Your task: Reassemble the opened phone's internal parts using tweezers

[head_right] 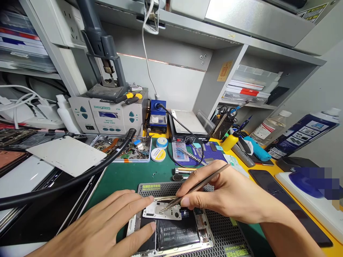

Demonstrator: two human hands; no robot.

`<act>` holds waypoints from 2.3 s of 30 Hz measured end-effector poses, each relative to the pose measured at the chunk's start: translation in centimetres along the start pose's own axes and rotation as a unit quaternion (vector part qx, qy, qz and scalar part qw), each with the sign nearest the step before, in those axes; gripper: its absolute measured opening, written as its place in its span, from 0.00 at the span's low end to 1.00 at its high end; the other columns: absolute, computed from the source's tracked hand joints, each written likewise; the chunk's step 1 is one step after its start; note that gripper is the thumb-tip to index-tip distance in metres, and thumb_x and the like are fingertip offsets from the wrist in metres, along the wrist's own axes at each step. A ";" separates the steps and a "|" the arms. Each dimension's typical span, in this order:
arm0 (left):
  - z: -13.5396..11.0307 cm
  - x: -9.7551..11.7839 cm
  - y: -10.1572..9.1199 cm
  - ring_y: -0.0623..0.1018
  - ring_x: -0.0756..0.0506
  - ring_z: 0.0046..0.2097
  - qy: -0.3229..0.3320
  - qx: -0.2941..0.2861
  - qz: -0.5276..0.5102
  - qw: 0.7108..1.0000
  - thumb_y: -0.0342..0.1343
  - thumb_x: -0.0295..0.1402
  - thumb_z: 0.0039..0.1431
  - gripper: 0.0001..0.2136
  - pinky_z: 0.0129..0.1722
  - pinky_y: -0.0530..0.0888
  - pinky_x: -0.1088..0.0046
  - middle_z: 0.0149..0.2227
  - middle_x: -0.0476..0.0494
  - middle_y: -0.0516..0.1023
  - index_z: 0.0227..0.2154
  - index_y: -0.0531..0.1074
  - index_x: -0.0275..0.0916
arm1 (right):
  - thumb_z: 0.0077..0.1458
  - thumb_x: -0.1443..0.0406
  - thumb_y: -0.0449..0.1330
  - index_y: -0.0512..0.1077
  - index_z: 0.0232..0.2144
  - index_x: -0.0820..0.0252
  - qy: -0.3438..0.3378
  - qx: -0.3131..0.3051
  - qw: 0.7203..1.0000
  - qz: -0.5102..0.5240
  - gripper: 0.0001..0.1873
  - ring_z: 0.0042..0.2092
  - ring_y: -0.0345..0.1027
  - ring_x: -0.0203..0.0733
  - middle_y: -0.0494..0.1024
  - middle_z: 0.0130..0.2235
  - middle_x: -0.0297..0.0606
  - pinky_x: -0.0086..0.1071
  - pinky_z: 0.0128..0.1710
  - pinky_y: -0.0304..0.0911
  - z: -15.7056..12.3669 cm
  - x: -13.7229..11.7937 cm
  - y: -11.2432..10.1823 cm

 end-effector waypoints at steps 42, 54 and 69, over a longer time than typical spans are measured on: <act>0.9 0.0 -0.5 0.76 0.41 0.54 0.004 0.005 0.025 1.000 0.56 0.48 0.69 0.15 0.62 0.75 0.56 0.53 0.37 0.76 0.43 0.73 0.39 | 0.51 0.58 0.76 0.89 0.34 0.47 -0.019 0.003 1.000 0.004 0.06 0.37 0.83 0.49 0.90 0.36 0.38 0.31 0.33 0.77 0.2 0.3 0.6; -0.3 0.2 -0.3 0.75 0.37 0.53 -0.013 -0.009 0.002 1.000 0.44 0.40 0.76 0.17 0.55 0.76 0.55 0.52 0.38 0.77 0.44 0.76 0.39 | 0.51 0.58 0.76 0.89 0.33 0.47 -0.026 0.002 1.000 -0.009 0.05 0.37 0.83 0.49 0.90 0.35 0.38 0.32 0.36 0.78 0.0 0.2 0.3; -0.1 0.0 -0.4 0.76 0.38 0.53 -0.017 -0.017 -0.011 1.000 0.45 0.39 0.76 0.15 0.56 0.76 0.54 0.51 0.38 0.77 0.44 0.76 0.39 | 0.51 0.57 0.75 0.89 0.33 0.50 -0.015 -0.007 1.000 -0.002 0.07 0.38 0.83 0.51 0.90 0.36 0.40 0.34 0.36 0.78 -0.1 0.3 0.4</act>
Point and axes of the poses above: each hand's wrist, its own z-axis towards the middle knuckle, its own y-axis out of the palm, x = y × z, the point moved 3 cm from there along z, towards the middle knuckle
